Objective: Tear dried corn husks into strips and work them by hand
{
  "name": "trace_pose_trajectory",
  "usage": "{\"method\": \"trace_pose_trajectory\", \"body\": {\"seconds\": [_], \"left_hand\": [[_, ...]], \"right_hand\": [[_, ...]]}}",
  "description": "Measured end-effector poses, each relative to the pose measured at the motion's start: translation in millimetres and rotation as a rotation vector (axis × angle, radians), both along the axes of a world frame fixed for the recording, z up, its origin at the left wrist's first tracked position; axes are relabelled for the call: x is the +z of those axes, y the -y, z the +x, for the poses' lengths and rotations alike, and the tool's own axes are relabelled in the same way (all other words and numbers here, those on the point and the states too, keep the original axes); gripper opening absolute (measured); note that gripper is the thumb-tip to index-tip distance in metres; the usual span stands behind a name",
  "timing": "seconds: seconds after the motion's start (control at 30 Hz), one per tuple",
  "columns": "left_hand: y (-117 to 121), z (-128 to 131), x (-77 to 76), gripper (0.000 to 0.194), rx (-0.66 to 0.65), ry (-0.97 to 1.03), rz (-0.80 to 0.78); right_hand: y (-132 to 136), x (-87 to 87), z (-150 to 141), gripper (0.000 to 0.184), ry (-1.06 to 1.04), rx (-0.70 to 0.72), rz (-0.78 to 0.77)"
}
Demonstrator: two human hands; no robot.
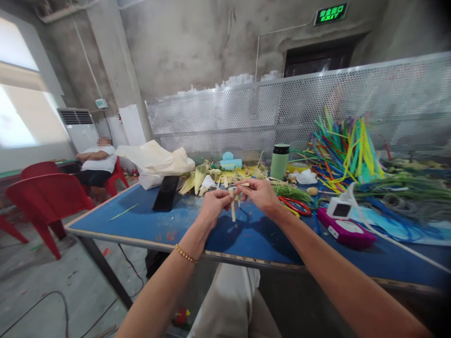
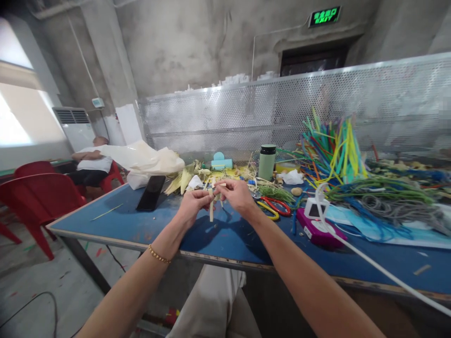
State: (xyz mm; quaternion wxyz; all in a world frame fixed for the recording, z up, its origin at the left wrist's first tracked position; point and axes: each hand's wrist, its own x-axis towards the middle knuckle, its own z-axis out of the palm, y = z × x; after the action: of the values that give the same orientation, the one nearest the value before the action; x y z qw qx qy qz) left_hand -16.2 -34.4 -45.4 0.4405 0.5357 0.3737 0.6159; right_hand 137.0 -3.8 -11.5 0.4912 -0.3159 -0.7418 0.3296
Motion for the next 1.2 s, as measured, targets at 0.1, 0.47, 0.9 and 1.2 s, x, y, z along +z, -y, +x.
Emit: {"method": "trace_pose_trajectory", "body": {"seconds": [0.1, 0.47, 0.9, 1.2], "left_hand": [[0, -1, -1.3, 0.027, -0.019, -0.009, -0.006], [6, 2, -0.4, 0.029, -0.134, 0.002, -0.067], [6, 1, 0.6, 0.030, -0.137, -0.030, -0.097], [6, -2, 2.5, 0.025, -0.200, 0.127, -0.141]], "right_hand": [[0, -0.8, 0, 0.030, -0.020, 0.003, 0.009], [-3, -4.6, 1, 0.032, 0.052, -0.130, 0.010], [1, -0.5, -2, 0.032, 0.001, -0.076, 0.044], [-20, -3.7, 13, 0.020, 0.112, -0.199, -0.010]]}}
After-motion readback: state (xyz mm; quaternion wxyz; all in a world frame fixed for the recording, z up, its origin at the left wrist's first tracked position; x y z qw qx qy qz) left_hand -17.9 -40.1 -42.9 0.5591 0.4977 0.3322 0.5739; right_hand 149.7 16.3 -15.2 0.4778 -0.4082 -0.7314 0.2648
